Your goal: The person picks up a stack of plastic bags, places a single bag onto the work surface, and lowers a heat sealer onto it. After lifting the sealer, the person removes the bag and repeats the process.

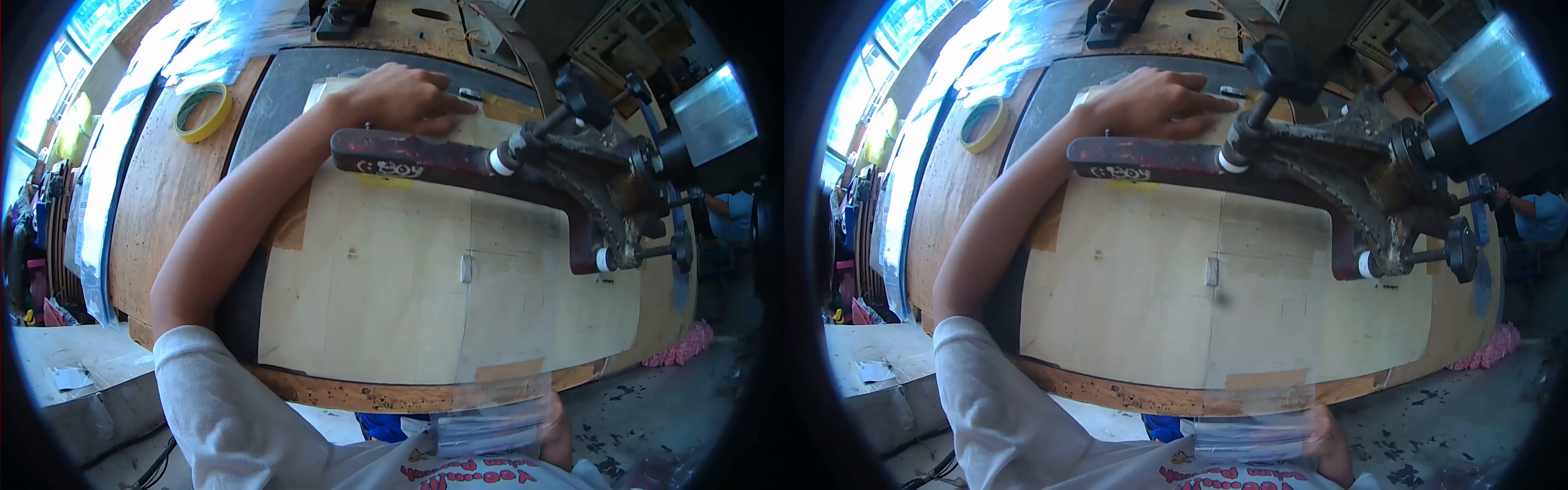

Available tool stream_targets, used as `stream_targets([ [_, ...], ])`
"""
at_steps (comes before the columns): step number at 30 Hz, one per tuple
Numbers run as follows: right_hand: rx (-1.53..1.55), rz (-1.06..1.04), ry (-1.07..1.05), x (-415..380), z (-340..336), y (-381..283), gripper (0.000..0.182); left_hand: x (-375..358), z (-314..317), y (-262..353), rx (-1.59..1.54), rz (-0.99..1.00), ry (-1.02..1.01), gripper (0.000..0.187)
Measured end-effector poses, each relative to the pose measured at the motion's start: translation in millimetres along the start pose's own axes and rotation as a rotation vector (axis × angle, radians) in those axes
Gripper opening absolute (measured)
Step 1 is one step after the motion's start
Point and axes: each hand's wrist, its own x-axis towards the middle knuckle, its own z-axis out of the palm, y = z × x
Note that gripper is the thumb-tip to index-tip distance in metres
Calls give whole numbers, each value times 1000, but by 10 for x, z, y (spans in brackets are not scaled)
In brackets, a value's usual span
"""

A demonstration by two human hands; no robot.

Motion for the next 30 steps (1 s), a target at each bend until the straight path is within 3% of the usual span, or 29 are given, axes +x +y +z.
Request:
stream_targets([
  [11, 5, -35, -33, 2, 13, -55, 17, 17, 138, -86, 41, 17, 43, 38],
  [12, 6, -35, -32, -10, 8, -59, 17, 60, 66, -99, 82, 18, -56, 39],
  [15, 6, -35, -35, 6, 31, -77, 17, 25, -117, -48, -90, 63, -91, 46],
  [30, -6, -33, -30, -4, 84, -147, 17, 33, -114, -47, -72, 71, -107, 46],
])
